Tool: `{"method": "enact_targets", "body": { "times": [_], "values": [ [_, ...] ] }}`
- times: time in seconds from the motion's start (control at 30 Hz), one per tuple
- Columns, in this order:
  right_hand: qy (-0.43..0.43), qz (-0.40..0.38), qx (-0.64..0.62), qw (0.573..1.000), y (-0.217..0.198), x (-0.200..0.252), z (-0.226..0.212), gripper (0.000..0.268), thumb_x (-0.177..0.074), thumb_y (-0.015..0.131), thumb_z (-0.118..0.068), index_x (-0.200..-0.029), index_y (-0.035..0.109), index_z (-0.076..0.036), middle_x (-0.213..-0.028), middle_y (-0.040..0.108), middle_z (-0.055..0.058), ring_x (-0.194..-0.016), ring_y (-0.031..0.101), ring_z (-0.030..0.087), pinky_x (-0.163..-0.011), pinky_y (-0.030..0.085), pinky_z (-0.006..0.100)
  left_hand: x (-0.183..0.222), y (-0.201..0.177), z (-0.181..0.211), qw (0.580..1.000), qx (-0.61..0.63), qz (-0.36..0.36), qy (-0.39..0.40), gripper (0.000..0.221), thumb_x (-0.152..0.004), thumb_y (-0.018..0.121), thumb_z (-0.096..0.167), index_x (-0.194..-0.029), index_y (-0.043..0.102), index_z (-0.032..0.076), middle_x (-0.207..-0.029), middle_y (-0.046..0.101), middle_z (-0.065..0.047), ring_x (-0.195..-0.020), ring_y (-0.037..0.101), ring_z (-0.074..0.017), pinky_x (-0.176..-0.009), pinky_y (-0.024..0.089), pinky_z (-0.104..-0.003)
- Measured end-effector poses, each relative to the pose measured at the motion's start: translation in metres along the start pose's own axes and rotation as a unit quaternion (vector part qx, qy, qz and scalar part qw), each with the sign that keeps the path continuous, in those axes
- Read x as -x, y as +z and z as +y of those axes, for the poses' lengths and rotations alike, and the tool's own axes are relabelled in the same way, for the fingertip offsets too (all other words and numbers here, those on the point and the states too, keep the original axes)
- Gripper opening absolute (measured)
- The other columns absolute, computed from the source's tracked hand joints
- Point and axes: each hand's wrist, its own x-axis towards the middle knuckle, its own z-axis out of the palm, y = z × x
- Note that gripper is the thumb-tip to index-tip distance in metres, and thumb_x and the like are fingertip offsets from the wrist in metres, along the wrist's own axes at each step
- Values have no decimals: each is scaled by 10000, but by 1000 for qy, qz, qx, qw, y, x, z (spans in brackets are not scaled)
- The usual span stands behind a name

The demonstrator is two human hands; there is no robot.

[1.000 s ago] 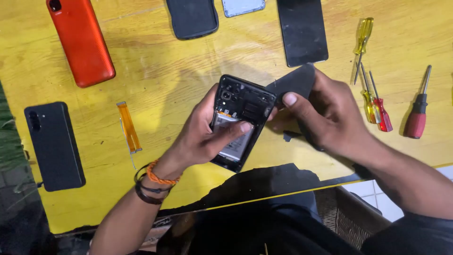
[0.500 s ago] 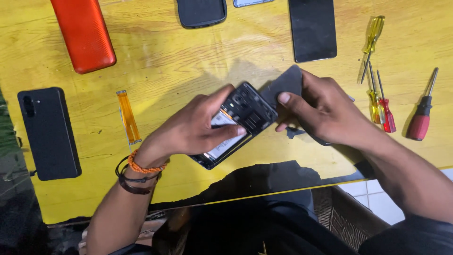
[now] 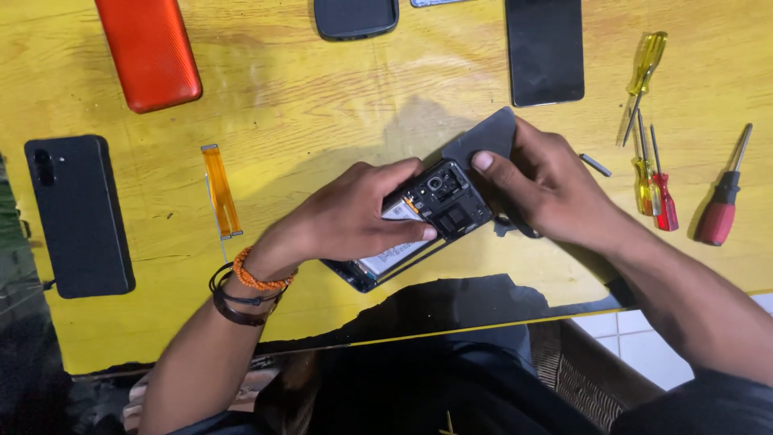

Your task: Removing the internal frame and battery from a smartphone using specialized repair tools on a workbench.

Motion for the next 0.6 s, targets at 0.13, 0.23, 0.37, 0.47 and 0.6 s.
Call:
{"method": "enact_targets", "body": {
  "times": [0.13, 0.23, 0.37, 0.47, 0.6],
  "values": [
    [-8, 0, 11, 1000, -1, 0, 1, 184, -1068, 480, -234, -1117, 520, -62, -671, 606, 49, -472, 584, 138, -411, 495, 259, 1, 1, -2, 999, -20, 19, -41, 385, -875, 728, 481, -917, 533, 151, -650, 482, 30, -591, 433, -108, -565, 332, -304],
    [-9, 0, -11, 1000, 0, 0, 5, 189, -1073, 470, -249, -1098, 471, -62, -641, 553, 50, -459, 559, 153, -413, 471, 274, 2, 2, -3, 999, -26, 32, -22, 420, -884, 727, 494, -888, 503, 139, -639, 447, 22, -584, 399, -117, -556, 317, -317],
    [19, 12, 3, 1000, 0, -1, 7, 206, -1074, 480, -261, -1133, 506, -66, -725, 552, 30, -524, 533, 134, -459, 441, 269, 3, -1, 2, 998, -41, 23, -52, 348, -879, 732, 439, -979, 591, 138, -675, 575, 5, -598, 475, -139, -578, 365, -326],
    [55, -20, 9, 998, -2, -5, 2, 204, -1071, 479, -246, -1159, 538, -72, -716, 574, 32, -498, 505, 128, -422, 404, 261, 3, 0, -1, 999, -49, 12, -21, 336, -896, 730, 423, -1003, 609, 128, -675, 627, -8, -542, 507, -140, -530, 375, -328],
    [107, -73, 79, 988, -9, -6, -7, 190, -1047, 516, -275, -984, 581, -108, -723, 692, 46, -510, 534, 121, -427, 390, 264, 3, -1, 9, 994, -69, -25, -83, 260, -867, 816, 330, -969, 658, 149, -676, 643, 4, -539, 522, -129, -503, 368, -319]
  ]
}}
